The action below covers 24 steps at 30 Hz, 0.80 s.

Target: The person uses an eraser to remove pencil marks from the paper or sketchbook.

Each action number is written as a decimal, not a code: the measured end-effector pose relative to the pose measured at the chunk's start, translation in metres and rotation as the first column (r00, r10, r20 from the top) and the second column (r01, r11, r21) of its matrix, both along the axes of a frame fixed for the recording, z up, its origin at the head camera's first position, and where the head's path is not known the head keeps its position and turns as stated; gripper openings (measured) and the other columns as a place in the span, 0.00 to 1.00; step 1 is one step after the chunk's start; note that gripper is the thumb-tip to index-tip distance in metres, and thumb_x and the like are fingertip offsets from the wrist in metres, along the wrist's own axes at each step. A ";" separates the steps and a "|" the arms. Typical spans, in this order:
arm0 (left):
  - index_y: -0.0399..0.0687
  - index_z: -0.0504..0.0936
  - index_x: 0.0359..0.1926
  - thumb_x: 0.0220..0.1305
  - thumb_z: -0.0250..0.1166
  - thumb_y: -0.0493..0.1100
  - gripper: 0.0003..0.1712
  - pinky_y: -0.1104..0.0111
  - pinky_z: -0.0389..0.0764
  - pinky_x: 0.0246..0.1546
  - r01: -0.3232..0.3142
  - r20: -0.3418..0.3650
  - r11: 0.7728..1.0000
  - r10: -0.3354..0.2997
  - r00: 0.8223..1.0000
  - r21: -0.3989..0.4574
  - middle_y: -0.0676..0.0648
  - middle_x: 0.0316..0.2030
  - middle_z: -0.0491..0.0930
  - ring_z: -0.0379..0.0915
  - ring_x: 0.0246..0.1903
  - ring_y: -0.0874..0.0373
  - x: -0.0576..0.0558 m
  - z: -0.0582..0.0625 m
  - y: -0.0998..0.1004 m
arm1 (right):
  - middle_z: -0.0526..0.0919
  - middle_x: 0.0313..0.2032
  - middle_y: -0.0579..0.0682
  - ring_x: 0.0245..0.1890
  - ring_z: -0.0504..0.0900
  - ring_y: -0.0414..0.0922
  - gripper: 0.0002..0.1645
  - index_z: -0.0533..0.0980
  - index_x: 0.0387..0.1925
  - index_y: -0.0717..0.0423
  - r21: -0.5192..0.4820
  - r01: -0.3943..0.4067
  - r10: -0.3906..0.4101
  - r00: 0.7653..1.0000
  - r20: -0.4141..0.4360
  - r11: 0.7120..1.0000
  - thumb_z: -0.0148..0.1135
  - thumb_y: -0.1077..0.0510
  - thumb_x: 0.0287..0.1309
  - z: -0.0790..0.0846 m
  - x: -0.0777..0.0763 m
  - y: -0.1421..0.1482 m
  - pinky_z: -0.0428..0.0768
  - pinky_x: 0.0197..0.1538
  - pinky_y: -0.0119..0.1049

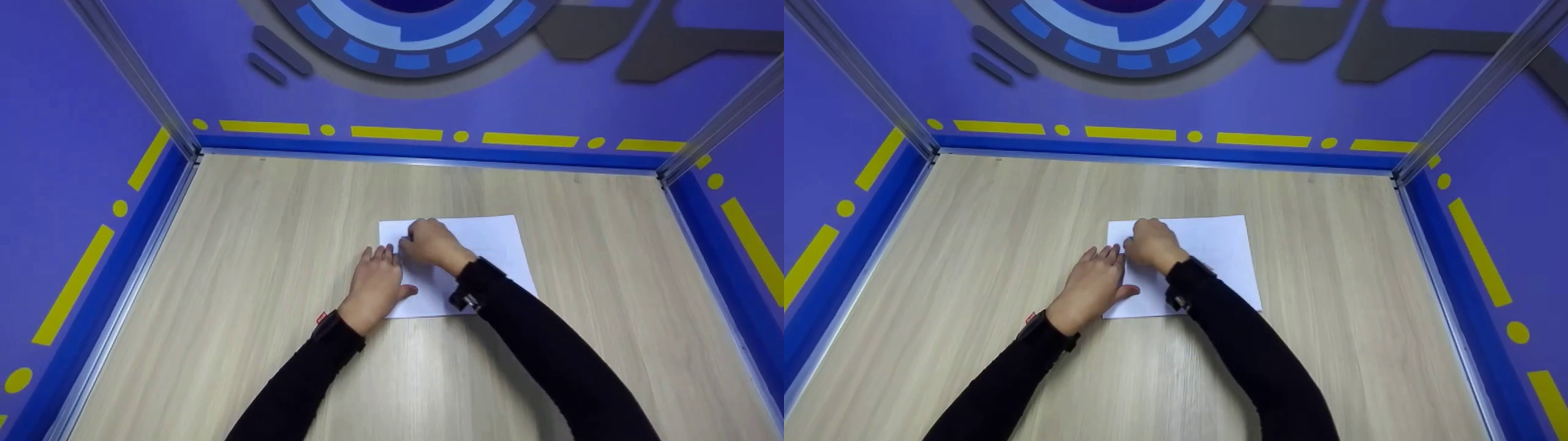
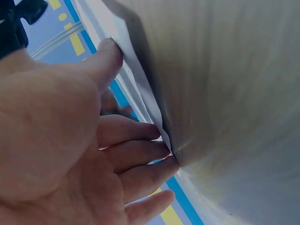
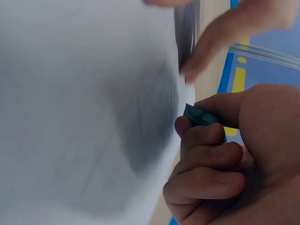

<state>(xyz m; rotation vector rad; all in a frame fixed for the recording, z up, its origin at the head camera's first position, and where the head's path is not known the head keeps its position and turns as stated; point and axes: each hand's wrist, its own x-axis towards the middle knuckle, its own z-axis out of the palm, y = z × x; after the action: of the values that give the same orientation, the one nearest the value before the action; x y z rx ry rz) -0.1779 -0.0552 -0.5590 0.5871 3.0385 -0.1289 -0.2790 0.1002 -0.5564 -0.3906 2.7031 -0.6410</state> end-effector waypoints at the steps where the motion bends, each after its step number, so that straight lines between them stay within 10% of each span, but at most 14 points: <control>1: 0.36 0.81 0.72 0.69 0.64 0.78 0.53 0.50 0.75 0.78 0.005 -0.006 1.000 -0.005 1.000 -0.002 0.38 0.73 0.82 0.78 0.73 0.45 0.000 0.000 0.000 | 0.84 0.28 0.53 0.32 0.81 0.52 0.21 0.83 0.26 0.56 -0.009 -0.002 0.002 1.000 -0.001 1.000 0.61 0.48 0.72 -0.006 -0.004 -0.002 0.82 0.40 0.48; 8: 0.37 0.80 0.73 0.69 0.64 0.78 0.54 0.49 0.74 0.79 -0.005 0.018 1.000 0.005 1.000 -0.001 0.38 0.74 0.81 0.77 0.73 0.45 -0.002 0.001 0.000 | 0.81 0.30 0.52 0.36 0.80 0.52 0.20 0.78 0.23 0.54 -0.020 -0.005 0.006 1.000 0.022 1.000 0.64 0.50 0.70 -0.003 -0.006 0.003 0.81 0.44 0.47; 15: 0.37 0.81 0.73 0.70 0.63 0.79 0.54 0.50 0.76 0.78 0.007 0.012 1.000 -0.007 1.000 -0.006 0.39 0.73 0.81 0.78 0.73 0.46 -0.002 0.001 0.000 | 0.78 0.27 0.50 0.31 0.76 0.51 0.14 0.80 0.23 0.52 -0.095 0.024 -0.030 0.998 -0.056 0.995 0.64 0.51 0.62 -0.022 -0.017 0.064 0.76 0.37 0.45; 24: 0.37 0.81 0.73 0.70 0.63 0.79 0.54 0.51 0.75 0.78 -0.004 0.033 1.000 0.005 0.999 -0.015 0.39 0.74 0.80 0.77 0.74 0.46 -0.001 0.001 -0.002 | 0.64 0.23 0.47 0.29 0.69 0.50 0.18 0.69 0.21 0.52 -0.022 0.123 -0.124 0.992 -0.034 0.992 0.61 0.53 0.65 0.001 -0.004 0.140 0.64 0.35 0.42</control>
<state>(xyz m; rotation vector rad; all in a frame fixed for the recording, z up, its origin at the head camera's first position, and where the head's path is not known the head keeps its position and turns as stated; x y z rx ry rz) -0.1792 -0.0575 -0.5583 0.5758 3.0042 -0.1403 -0.2834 0.2399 -0.5554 -0.2433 2.7736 -0.7015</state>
